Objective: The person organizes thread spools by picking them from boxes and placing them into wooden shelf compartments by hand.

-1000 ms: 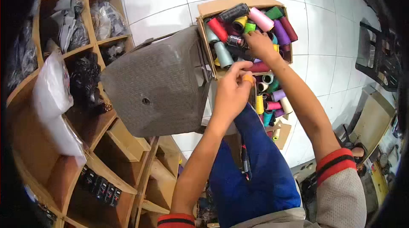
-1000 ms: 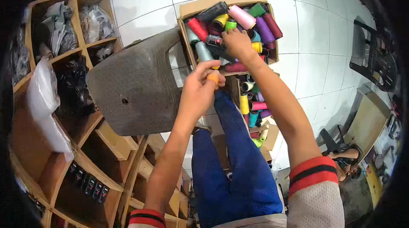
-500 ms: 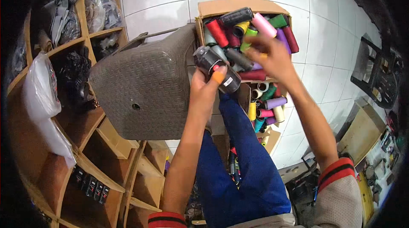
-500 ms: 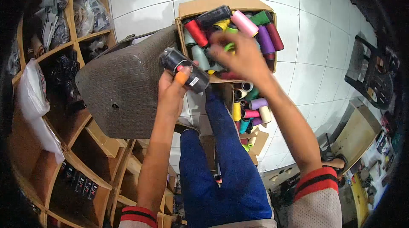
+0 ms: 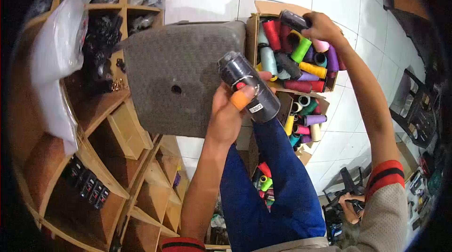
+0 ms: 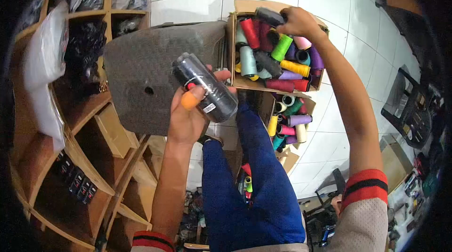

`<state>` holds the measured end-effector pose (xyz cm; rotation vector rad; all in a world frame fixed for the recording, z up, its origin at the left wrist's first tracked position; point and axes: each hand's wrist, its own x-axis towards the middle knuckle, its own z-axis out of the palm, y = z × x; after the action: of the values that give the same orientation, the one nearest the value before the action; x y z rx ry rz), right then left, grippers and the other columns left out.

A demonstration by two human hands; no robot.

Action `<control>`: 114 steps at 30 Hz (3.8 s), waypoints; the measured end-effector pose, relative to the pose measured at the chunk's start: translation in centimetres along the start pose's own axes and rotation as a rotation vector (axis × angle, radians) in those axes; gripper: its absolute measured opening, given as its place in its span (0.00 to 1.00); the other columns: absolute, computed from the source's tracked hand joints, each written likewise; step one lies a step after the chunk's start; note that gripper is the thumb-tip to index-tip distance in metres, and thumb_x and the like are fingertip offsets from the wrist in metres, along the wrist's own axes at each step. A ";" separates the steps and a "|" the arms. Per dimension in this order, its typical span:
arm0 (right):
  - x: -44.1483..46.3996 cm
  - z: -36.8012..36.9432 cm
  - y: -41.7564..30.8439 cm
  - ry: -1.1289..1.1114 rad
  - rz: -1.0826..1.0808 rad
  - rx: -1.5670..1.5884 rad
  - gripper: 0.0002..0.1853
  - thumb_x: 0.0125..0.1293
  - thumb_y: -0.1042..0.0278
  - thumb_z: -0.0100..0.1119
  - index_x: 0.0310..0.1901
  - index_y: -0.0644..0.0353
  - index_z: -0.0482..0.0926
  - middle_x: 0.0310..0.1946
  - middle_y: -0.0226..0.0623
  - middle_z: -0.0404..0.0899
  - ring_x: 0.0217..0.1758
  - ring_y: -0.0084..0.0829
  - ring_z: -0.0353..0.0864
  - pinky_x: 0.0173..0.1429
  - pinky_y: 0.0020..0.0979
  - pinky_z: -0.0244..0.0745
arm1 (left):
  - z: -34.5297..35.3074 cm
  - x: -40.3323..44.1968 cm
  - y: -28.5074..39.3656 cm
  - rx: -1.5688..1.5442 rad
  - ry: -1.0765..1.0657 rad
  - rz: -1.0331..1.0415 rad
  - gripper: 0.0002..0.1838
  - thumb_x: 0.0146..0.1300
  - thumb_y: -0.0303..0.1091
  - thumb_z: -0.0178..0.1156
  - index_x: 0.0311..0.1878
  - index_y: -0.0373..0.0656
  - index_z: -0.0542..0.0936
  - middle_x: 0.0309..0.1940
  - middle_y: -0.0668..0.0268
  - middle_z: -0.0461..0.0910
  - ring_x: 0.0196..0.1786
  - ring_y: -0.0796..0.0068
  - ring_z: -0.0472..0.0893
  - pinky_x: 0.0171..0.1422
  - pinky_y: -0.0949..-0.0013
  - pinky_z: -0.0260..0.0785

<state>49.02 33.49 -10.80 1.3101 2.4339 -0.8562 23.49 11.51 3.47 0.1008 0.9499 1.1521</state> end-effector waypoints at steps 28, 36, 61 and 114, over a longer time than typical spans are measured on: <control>-7.8 4.3 -65.6 0.036 -0.901 0.995 0.31 0.45 0.64 0.69 0.51 0.68 0.72 0.42 0.54 0.79 0.47 0.45 0.81 0.52 0.36 0.75 | -19.9 -36.6 7.1 -0.103 0.623 1.006 0.31 0.52 0.29 0.58 0.62 0.38 0.64 0.54 0.60 0.70 0.56 0.54 0.74 0.58 0.53 0.71; -3.1 8.5 -77.1 0.154 -0.929 0.719 0.31 0.50 0.67 0.66 0.57 0.63 0.68 0.46 0.55 0.78 0.52 0.49 0.77 0.56 0.41 0.73 | -23.5 -40.4 3.9 -0.200 0.673 0.997 0.30 0.54 0.29 0.58 0.62 0.39 0.65 0.55 0.59 0.70 0.58 0.53 0.73 0.62 0.49 0.67; -14.3 5.9 -64.5 -0.132 -0.959 0.633 0.29 0.48 0.67 0.71 0.54 0.62 0.74 0.46 0.44 0.80 0.49 0.40 0.80 0.51 0.34 0.76 | -23.9 -36.1 9.6 0.083 0.794 1.076 0.23 0.57 0.24 0.61 0.56 0.37 0.68 0.46 0.66 0.73 0.48 0.77 0.72 0.56 0.72 0.63; -26.9 16.6 -23.5 -0.116 0.482 1.277 0.15 0.60 0.72 0.60 0.47 0.66 0.76 0.33 0.37 0.82 0.37 0.26 0.82 0.42 0.26 0.76 | -8.1 -19.3 -3.1 0.687 0.091 0.097 0.16 0.58 0.18 0.58 0.51 0.36 0.75 0.37 0.63 0.78 0.42 0.76 0.79 0.50 0.73 0.71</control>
<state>43.96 -4.68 -2.44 1.9305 1.1968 -2.3390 18.78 -8.59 8.12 0.6571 1.4033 0.8788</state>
